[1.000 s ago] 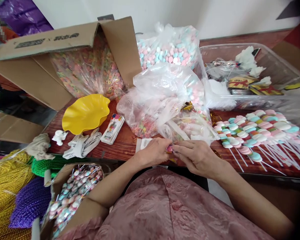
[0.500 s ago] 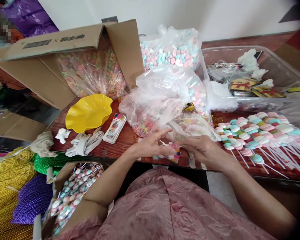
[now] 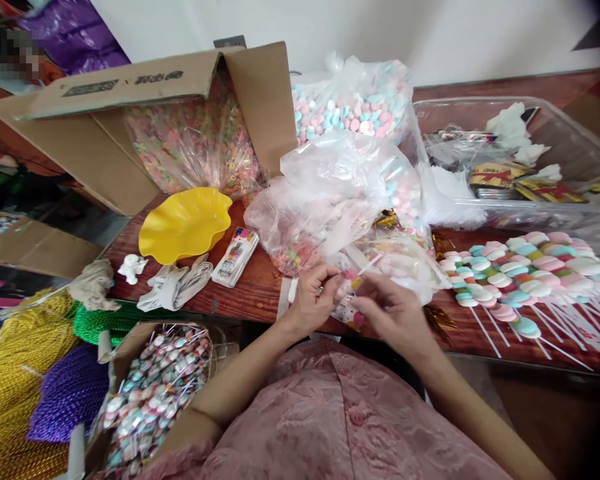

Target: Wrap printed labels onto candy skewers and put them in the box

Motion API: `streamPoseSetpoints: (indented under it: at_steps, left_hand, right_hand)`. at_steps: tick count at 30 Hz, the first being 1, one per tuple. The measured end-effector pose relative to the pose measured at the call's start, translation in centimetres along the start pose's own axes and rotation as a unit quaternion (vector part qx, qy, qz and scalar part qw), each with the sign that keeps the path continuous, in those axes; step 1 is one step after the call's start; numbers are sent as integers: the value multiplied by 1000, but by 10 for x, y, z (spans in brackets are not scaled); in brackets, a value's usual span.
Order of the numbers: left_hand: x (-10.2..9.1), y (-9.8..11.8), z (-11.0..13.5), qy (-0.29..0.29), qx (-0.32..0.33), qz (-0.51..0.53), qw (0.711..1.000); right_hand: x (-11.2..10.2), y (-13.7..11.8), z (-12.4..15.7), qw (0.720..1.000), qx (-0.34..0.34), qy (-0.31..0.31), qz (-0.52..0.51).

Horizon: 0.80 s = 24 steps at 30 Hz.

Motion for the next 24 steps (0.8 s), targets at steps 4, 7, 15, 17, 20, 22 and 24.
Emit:
streamPoseSetpoints:
  at_steps: [4,7,15,17,20,22,24]
  left_hand:
    - [8,3,3,-17,6,60,998]
    - [17,0,5,-81,-19,94,992]
    - [21,1,7,-139,-65,193,969]
    - [22,-2,4,-147,-99,221,959]
    - [24,-14,0,-169,-165,228,945]
    - [25,-19,-1,-187,-188,219,939]
    - [26,-18,0,-209,-178,206,939]
  right_hand:
    - [15,7,6,999,1,21,-38]
    - [13,3,2,998,-41,25,-36]
    - [14,0,-2,982,-142,126,-17]
    - [17,4,-7,981,-140,130,-18]
    - [19,11,-13,989,-108,99,-34]
    - [16,5,-13,990,-127,62,3]
    - [17,-10,-9,973,-206,-18,99]
Point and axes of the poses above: each hand's wrist, its own z-axis away from the middle knuckle, its own x-axis out of the palm, y = z × x, the point moved 7 cm from there along -z, towards the middle knuckle, and after that the axes turned 14 degrees about -z, right-handed, at the moved point
